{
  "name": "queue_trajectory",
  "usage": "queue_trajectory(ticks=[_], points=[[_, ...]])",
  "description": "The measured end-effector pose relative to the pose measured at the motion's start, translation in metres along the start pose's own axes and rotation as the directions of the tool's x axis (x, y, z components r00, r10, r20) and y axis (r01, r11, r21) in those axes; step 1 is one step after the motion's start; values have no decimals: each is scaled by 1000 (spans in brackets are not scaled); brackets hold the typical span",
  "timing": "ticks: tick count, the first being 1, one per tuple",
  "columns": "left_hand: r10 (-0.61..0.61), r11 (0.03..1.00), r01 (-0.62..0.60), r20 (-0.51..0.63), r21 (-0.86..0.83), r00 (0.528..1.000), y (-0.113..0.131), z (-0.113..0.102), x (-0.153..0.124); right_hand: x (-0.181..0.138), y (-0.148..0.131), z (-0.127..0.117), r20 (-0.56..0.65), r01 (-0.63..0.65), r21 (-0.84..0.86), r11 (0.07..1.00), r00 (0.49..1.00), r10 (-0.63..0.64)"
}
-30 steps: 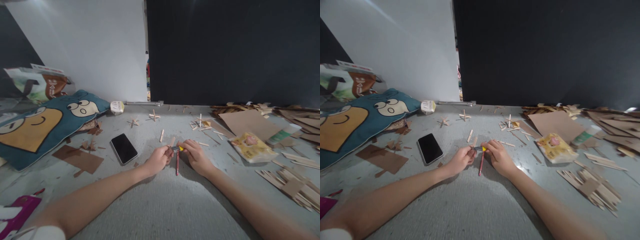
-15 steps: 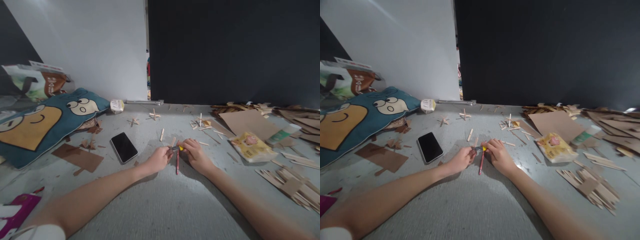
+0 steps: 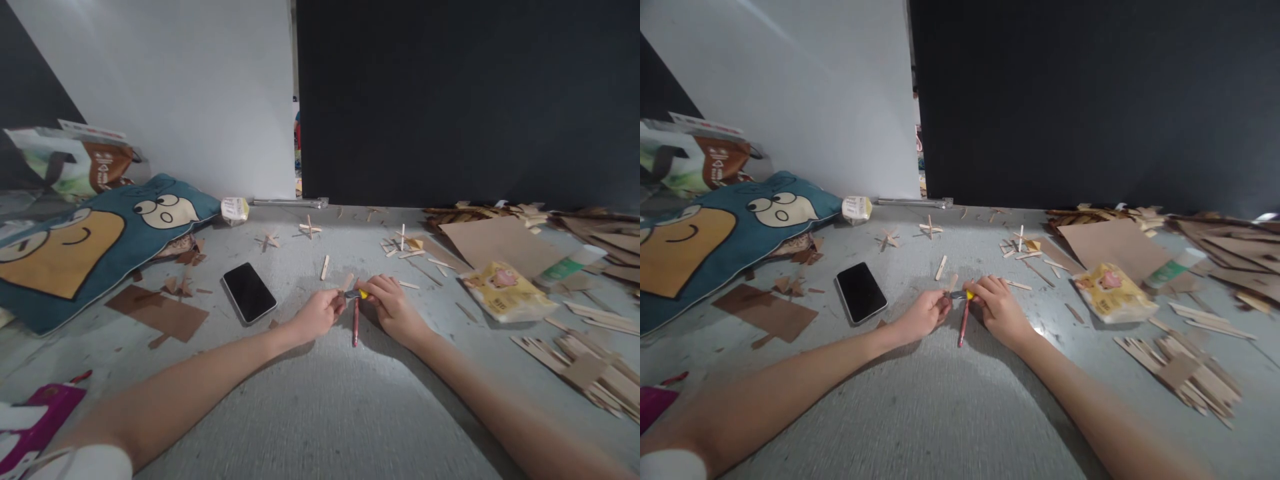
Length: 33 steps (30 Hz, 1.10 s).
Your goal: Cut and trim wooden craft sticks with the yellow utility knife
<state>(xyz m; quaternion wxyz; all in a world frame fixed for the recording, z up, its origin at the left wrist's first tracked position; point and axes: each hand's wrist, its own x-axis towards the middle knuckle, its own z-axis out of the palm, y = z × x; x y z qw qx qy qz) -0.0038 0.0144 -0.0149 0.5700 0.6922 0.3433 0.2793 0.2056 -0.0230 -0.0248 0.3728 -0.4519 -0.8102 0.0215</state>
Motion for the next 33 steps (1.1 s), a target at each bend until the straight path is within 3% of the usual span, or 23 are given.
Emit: queue_trajectory(ticks=[4, 10, 18, 25, 33], points=[[6, 1000, -6, -14, 17, 1000, 4, 1, -1, 0, -4, 0, -9, 30, -9, 1000, 1000, -30], [5, 995, -4, 6, -104, 1000, 6, -1, -5, 0, -2, 1, -20, 0, -21, 1000, 1000, 0], [40, 999, -39, -22, 35, 999, 0, 3, -1, 0, -3, 1, -17, 50, -44, 998, 999, -51], [19, 996, -23, -41, -88, 999, 5, 2, -4, -1, 0, 3, -24, 9, -42, 999, 1000, -10], [9, 1000, -10, -39, -22, 999, -1, 4, 0, 0, -4, 2, -26, 61, -68, 996, 998, -63]])
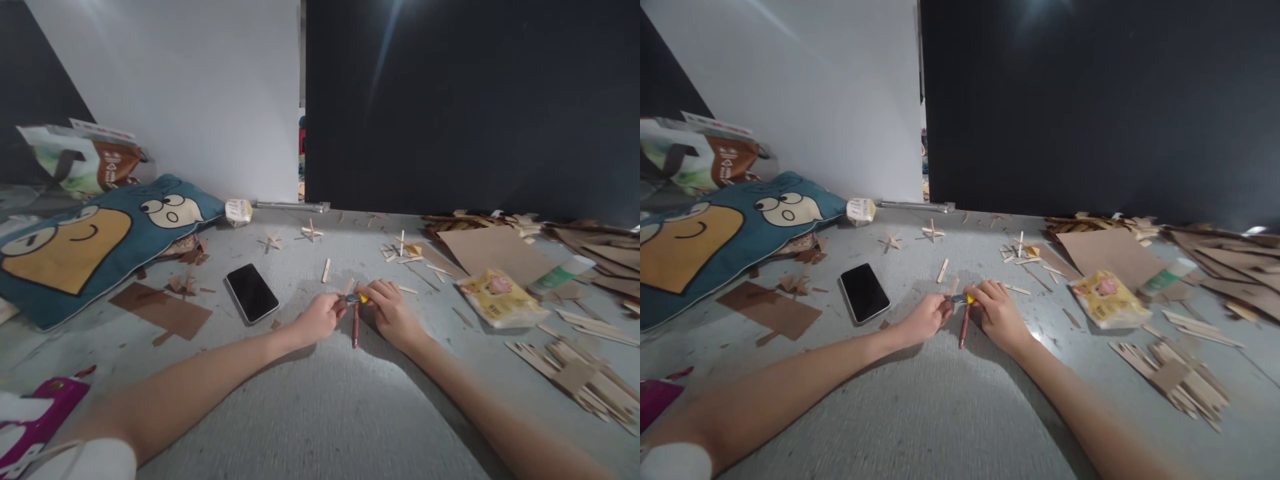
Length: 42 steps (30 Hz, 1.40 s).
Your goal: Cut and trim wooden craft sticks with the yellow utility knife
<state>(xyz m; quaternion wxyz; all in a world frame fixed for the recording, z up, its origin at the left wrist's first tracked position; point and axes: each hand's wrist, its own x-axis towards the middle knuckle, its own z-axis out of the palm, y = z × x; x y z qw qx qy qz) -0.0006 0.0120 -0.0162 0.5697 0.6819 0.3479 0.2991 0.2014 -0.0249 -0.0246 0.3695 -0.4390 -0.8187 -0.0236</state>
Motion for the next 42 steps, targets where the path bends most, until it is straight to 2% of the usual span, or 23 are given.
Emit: queue_trajectory(ticks=[8, 14, 20, 28, 36, 42], points=[[-11, 996, 13, 25, -92, 1000, 14, -5, -9, 0, 2, 1, -10, -33, 7, 999, 999, 33], [-13, 1000, 14, -12, 13, 1000, 14, -1, -6, 1, 1, 2, 8, -16, -17, 1000, 1000, 16], [-7, 999, 7, 16, 43, 1000, 7, -1, -4, 1, -4, -1, -15, 30, -42, 999, 999, -30], [21, 998, -20, 17, -57, 1000, 13, -5, -11, 0, -3, -1, -22, 1, -32, 999, 1000, -2], [-17, 992, 21, -33, 126, 999, 15, -4, -8, 1, -2, 1, -24, 2, -100, 995, 1000, -4], [-6, 993, 12, -49, 114, 999, 11, -2, -6, 1, -5, 1, -39, 61, -150, 987, 997, -67]])
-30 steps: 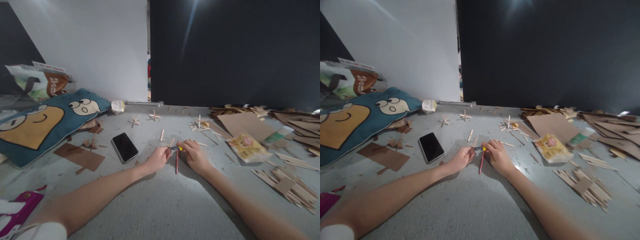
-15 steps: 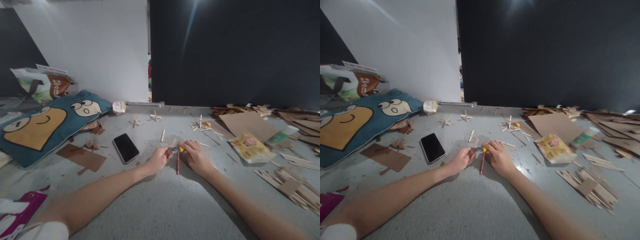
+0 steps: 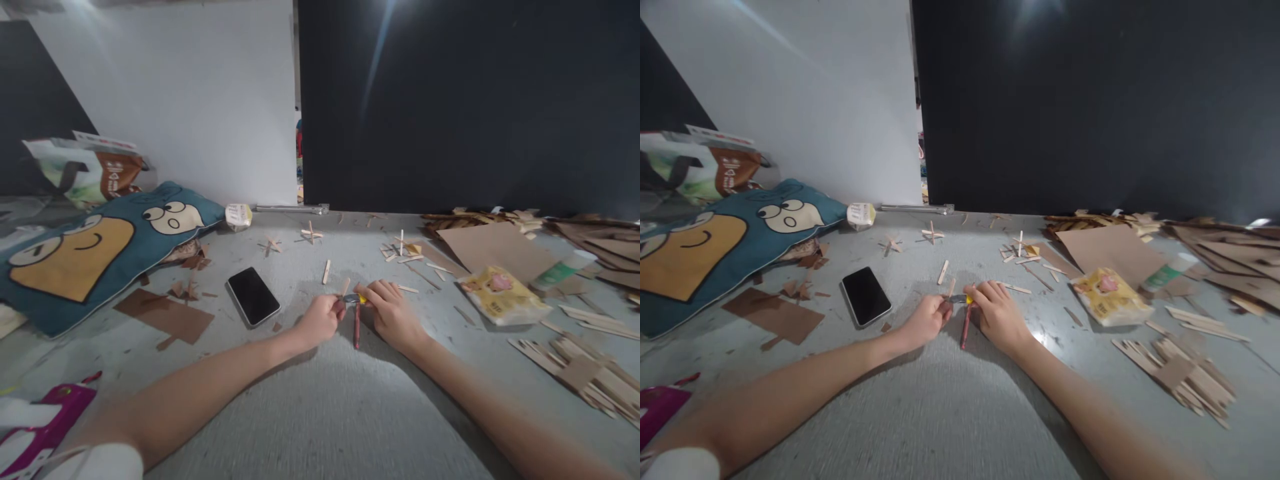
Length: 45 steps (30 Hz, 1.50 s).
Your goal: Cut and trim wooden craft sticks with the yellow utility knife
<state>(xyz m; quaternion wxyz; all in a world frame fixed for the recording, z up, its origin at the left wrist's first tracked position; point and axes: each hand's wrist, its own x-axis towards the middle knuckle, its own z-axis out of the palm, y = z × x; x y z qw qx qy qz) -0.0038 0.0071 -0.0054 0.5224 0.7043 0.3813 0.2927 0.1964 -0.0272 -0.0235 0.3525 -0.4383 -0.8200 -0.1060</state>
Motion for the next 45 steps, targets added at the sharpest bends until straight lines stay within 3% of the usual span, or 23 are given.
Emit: queue_trajectory(ticks=[6, 17, 23, 30, 37, 45], points=[[4, 996, -4, 0, -89, 1000, -8, 2, 5, -1, 1, 0, -29, 20, -46, 999, 999, -21], [66, 960, -47, 61, -277, 996, 0, -4, -2, 0, 0, 1, 0, -39, 14, 999, 999, 39], [52, 978, -40, 53, -204, 997, -3, -4, -1, 0, 2, 0, 4, -52, 8, 999, 999, 52], [-1, 999, -1, -36, -36, 999, -3, 0, 6, 0, 1, 2, 50, -55, 19, 998, 997, 54], [-13, 994, 11, -14, -109, 1000, -7, 0, 7, 1, 3, 2, 45, -68, 20, 997, 997, 67], [-19, 968, 31, 50, -249, 999, -8, -1, 10, 1, 6, 2, -3, -120, 141, 983, 993, 122]])
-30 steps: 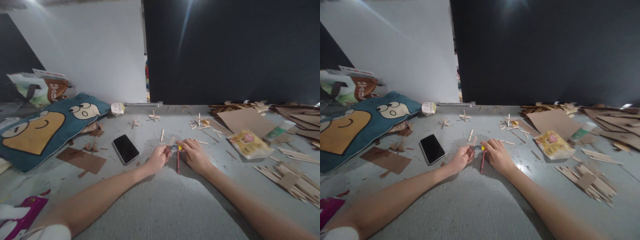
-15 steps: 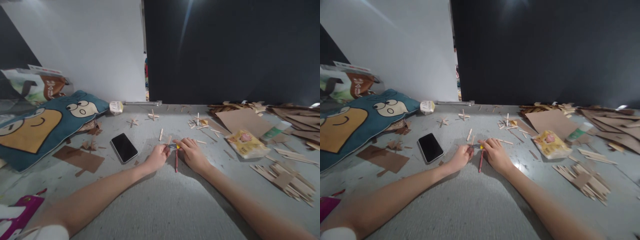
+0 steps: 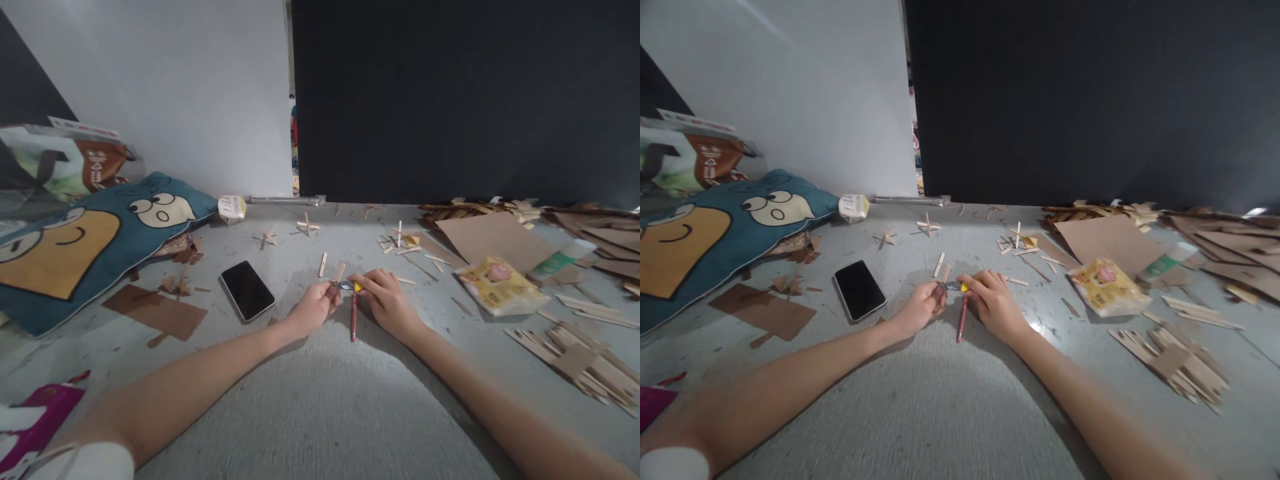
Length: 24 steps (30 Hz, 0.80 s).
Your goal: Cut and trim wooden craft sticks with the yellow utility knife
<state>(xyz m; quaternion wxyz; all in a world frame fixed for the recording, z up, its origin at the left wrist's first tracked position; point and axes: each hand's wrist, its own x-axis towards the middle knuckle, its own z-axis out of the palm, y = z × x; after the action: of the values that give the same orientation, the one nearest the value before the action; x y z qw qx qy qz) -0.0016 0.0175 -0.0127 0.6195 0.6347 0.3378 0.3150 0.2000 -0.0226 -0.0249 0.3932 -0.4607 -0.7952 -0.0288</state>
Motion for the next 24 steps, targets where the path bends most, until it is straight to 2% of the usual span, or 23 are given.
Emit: queue_trajectory(ticks=[10, 17, 24], points=[[-25, 995, 28, 30, -99, 999, 7, 0, -3, -1, 6, 3, -37, -12, 57, 998, 999, 14], [-34, 996, 37, 30, -87, 999, 9, 0, -4, -2, 9, 4, -39, 1, 40, 999, 999, 1], [-36, 996, 38, 32, -81, 999, 7, 0, -3, 1, 5, 1, -60, -26, 92, 995, 998, 31]])
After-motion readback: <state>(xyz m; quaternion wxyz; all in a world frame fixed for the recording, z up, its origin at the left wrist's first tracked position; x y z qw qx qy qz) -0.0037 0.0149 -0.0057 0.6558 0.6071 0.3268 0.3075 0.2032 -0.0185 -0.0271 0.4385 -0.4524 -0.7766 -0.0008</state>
